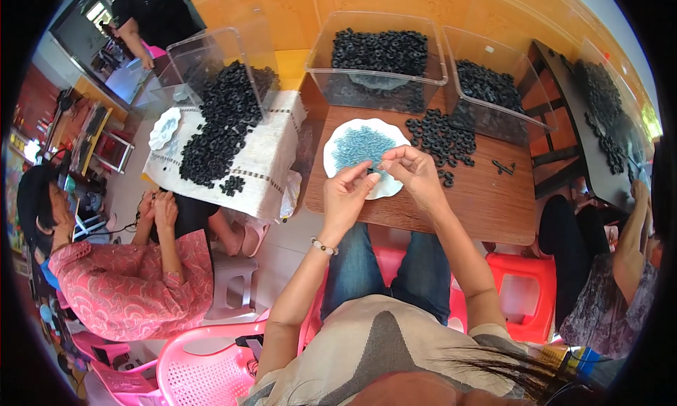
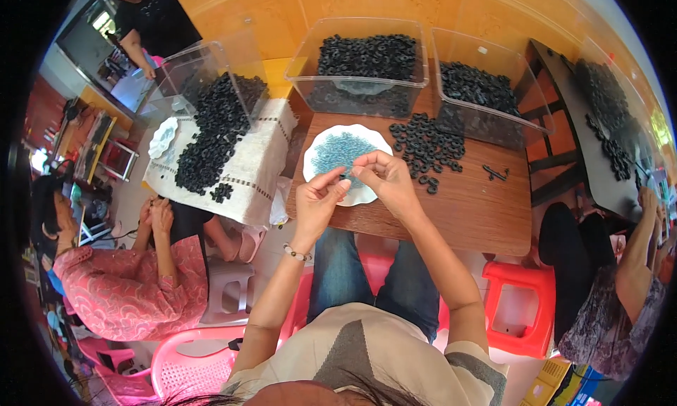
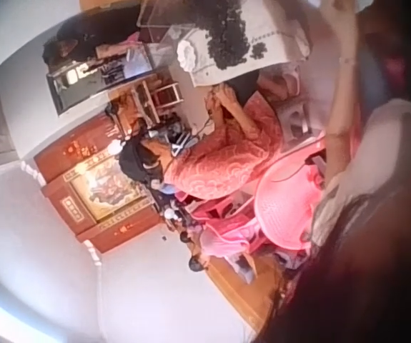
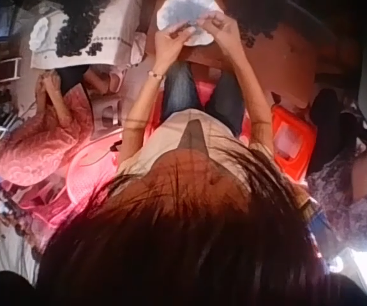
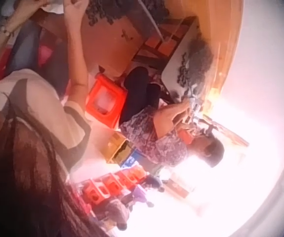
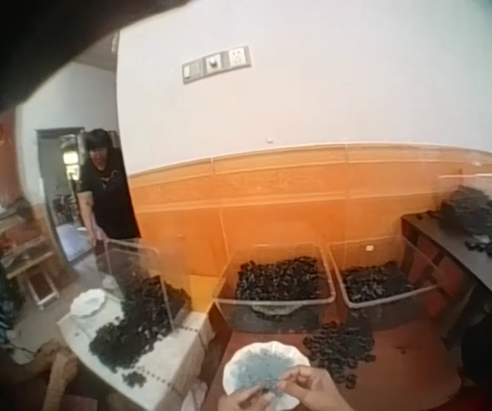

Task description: Sorting and assembling small black ring components with light blue beads at a workshop table.

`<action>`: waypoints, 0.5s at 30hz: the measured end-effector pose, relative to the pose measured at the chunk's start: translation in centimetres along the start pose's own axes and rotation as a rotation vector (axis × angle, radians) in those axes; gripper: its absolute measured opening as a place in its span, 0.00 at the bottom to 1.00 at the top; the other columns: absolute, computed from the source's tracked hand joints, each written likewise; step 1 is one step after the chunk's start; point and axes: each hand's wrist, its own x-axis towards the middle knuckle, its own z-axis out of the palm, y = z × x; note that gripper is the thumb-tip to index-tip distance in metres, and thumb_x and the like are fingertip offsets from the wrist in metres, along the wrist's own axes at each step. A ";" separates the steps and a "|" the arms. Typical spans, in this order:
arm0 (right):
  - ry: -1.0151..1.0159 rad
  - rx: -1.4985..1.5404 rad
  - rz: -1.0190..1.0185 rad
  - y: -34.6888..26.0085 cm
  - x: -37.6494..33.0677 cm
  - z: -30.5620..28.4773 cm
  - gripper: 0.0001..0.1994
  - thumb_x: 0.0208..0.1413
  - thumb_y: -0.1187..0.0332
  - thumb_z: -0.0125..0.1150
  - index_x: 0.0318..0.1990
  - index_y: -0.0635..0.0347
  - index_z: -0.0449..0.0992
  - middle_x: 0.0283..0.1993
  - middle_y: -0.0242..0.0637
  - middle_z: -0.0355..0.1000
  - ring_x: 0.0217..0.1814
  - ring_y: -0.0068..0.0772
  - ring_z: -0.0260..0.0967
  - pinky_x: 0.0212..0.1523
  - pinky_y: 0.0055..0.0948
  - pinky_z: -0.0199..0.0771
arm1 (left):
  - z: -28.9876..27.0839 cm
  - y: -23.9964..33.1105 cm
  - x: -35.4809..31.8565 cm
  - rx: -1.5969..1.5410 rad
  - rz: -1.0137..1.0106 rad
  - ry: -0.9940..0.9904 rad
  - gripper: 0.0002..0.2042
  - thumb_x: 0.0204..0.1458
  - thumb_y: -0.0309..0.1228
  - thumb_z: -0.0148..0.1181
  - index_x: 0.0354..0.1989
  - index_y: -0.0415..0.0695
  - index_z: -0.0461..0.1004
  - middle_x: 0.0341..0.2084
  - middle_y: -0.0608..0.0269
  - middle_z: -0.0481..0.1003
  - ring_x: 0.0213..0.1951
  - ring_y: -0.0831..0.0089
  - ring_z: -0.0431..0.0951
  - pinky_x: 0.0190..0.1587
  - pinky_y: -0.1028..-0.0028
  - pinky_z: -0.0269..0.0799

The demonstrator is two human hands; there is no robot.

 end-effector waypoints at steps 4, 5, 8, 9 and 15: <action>-0.055 -0.026 -0.027 0.5 -0.5 0.4 0.07 0.62 0.74 0.67 0.45 0.66 0.80 0.40 0.32 0.80 0.41 0.17 0.75 0.43 0.20 0.74 | 0.1 0.3 -0.8 0.111 0.089 0.020 0.14 0.55 0.27 0.73 0.49 0.38 0.85 0.31 0.68 0.77 0.30 0.85 0.71 0.32 0.81 0.67; -0.064 -0.061 -0.024 0.6 -0.6 0.4 0.06 0.62 0.74 0.67 0.44 0.66 0.80 0.40 0.31 0.80 0.41 0.17 0.75 0.43 0.20 0.74 | 0.1 0.6 -1.0 0.166 0.106 0.030 0.13 0.55 0.27 0.72 0.49 0.38 0.85 0.30 0.67 0.77 0.29 0.84 0.72 0.31 0.81 0.67; -0.091 -0.092 -0.014 0.5 -1.1 0.7 0.05 0.62 0.74 0.67 0.43 0.66 0.81 0.41 0.31 0.80 0.42 0.17 0.75 0.43 0.19 0.74 | -0.3 1.0 -1.6 0.271 0.161 0.059 0.12 0.55 0.28 0.71 0.45 0.36 0.84 0.29 0.62 0.78 0.26 0.82 0.74 0.29 0.79 0.68; -0.089 -0.086 -0.020 0.6 -1.1 0.7 0.05 0.62 0.75 0.66 0.43 0.66 0.81 0.41 0.32 0.80 0.41 0.18 0.75 0.43 0.20 0.75 | -0.3 1.5 -1.8 0.304 0.148 0.044 0.10 0.57 0.26 0.70 0.45 0.35 0.84 0.31 0.65 0.78 0.28 0.84 0.74 0.30 0.81 0.68; -0.098 -0.089 0.011 0.3 -2.2 0.0 0.06 0.63 0.75 0.66 0.44 0.67 0.80 0.41 0.33 0.80 0.42 0.19 0.76 0.46 0.22 0.76 | 0.5 1.4 -2.5 0.264 0.141 0.031 0.09 0.57 0.26 0.70 0.43 0.35 0.84 0.31 0.66 0.79 0.29 0.85 0.74 0.31 0.83 0.68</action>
